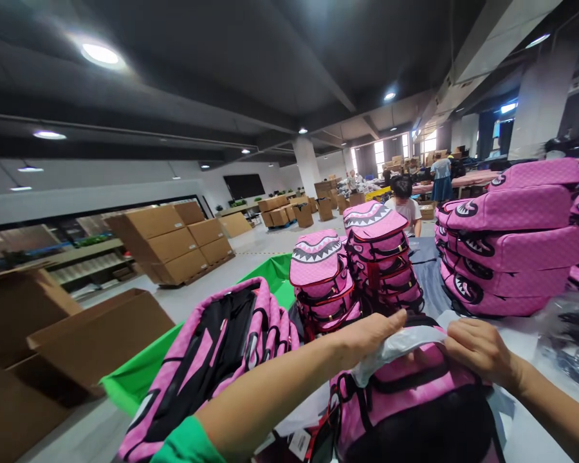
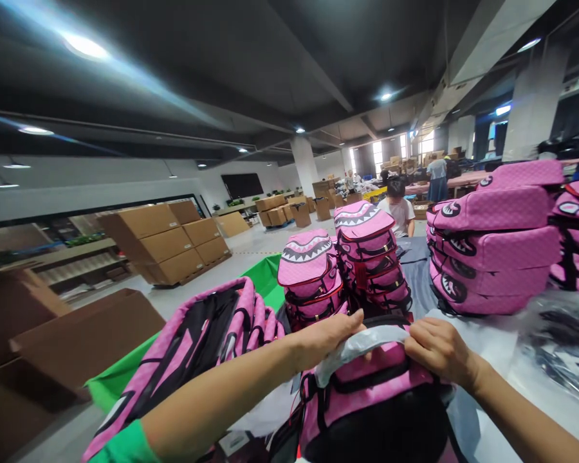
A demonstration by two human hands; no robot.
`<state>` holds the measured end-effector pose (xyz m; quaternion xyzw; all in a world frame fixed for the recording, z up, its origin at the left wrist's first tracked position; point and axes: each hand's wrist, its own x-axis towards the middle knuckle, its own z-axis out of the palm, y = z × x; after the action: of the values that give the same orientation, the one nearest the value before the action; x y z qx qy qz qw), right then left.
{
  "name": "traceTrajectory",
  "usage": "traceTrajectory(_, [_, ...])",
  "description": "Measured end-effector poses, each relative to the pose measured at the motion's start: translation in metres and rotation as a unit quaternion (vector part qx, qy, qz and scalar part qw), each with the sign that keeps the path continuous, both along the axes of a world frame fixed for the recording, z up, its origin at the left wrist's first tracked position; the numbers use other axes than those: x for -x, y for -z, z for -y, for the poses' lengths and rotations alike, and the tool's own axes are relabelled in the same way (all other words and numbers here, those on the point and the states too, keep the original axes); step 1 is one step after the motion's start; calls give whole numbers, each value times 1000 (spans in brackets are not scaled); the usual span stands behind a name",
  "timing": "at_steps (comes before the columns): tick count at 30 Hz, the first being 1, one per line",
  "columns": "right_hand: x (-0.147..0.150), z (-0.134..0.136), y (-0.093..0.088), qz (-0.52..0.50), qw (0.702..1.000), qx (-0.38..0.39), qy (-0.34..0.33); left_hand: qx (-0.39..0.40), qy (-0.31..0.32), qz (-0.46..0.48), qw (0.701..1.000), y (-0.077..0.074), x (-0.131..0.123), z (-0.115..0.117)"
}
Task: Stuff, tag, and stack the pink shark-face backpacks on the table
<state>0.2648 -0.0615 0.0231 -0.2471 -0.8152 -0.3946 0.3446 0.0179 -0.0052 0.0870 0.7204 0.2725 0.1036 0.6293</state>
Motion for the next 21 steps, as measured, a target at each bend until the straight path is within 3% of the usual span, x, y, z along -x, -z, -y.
traceTrajectory(4, [-3, 0, 1, 1, 1000, 1, 2, 3, -8, -2, 1000, 6, -4, -1])
traceTrajectory(8, [-4, -6, 4, -81, 993, 81, -5, -38, 18, -8, 999, 11, -3, 3])
traceTrajectory(10, [-5, -5, 5, -156, 968, 198, 4, -40, 15, -17, 999, 7, -2, 4])
traceTrajectory(13, [-17, 20, 14, -267, 895, 355, 36, -46, -8, -26, 999, 0, -1, 2])
traceTrajectory(15, [-37, 59, 35, -355, 862, 350, 87, -55, -27, -22, 998, -3, -1, 1])
traceTrajectory(17, [-67, 114, 70, -449, 823, 302, 174, -61, -39, -19, 997, -4, -2, 2])
traceTrajectory(21, [-123, 266, 156, -579, 679, 240, 382, -82, -79, -32, 993, 2, -1, -1])
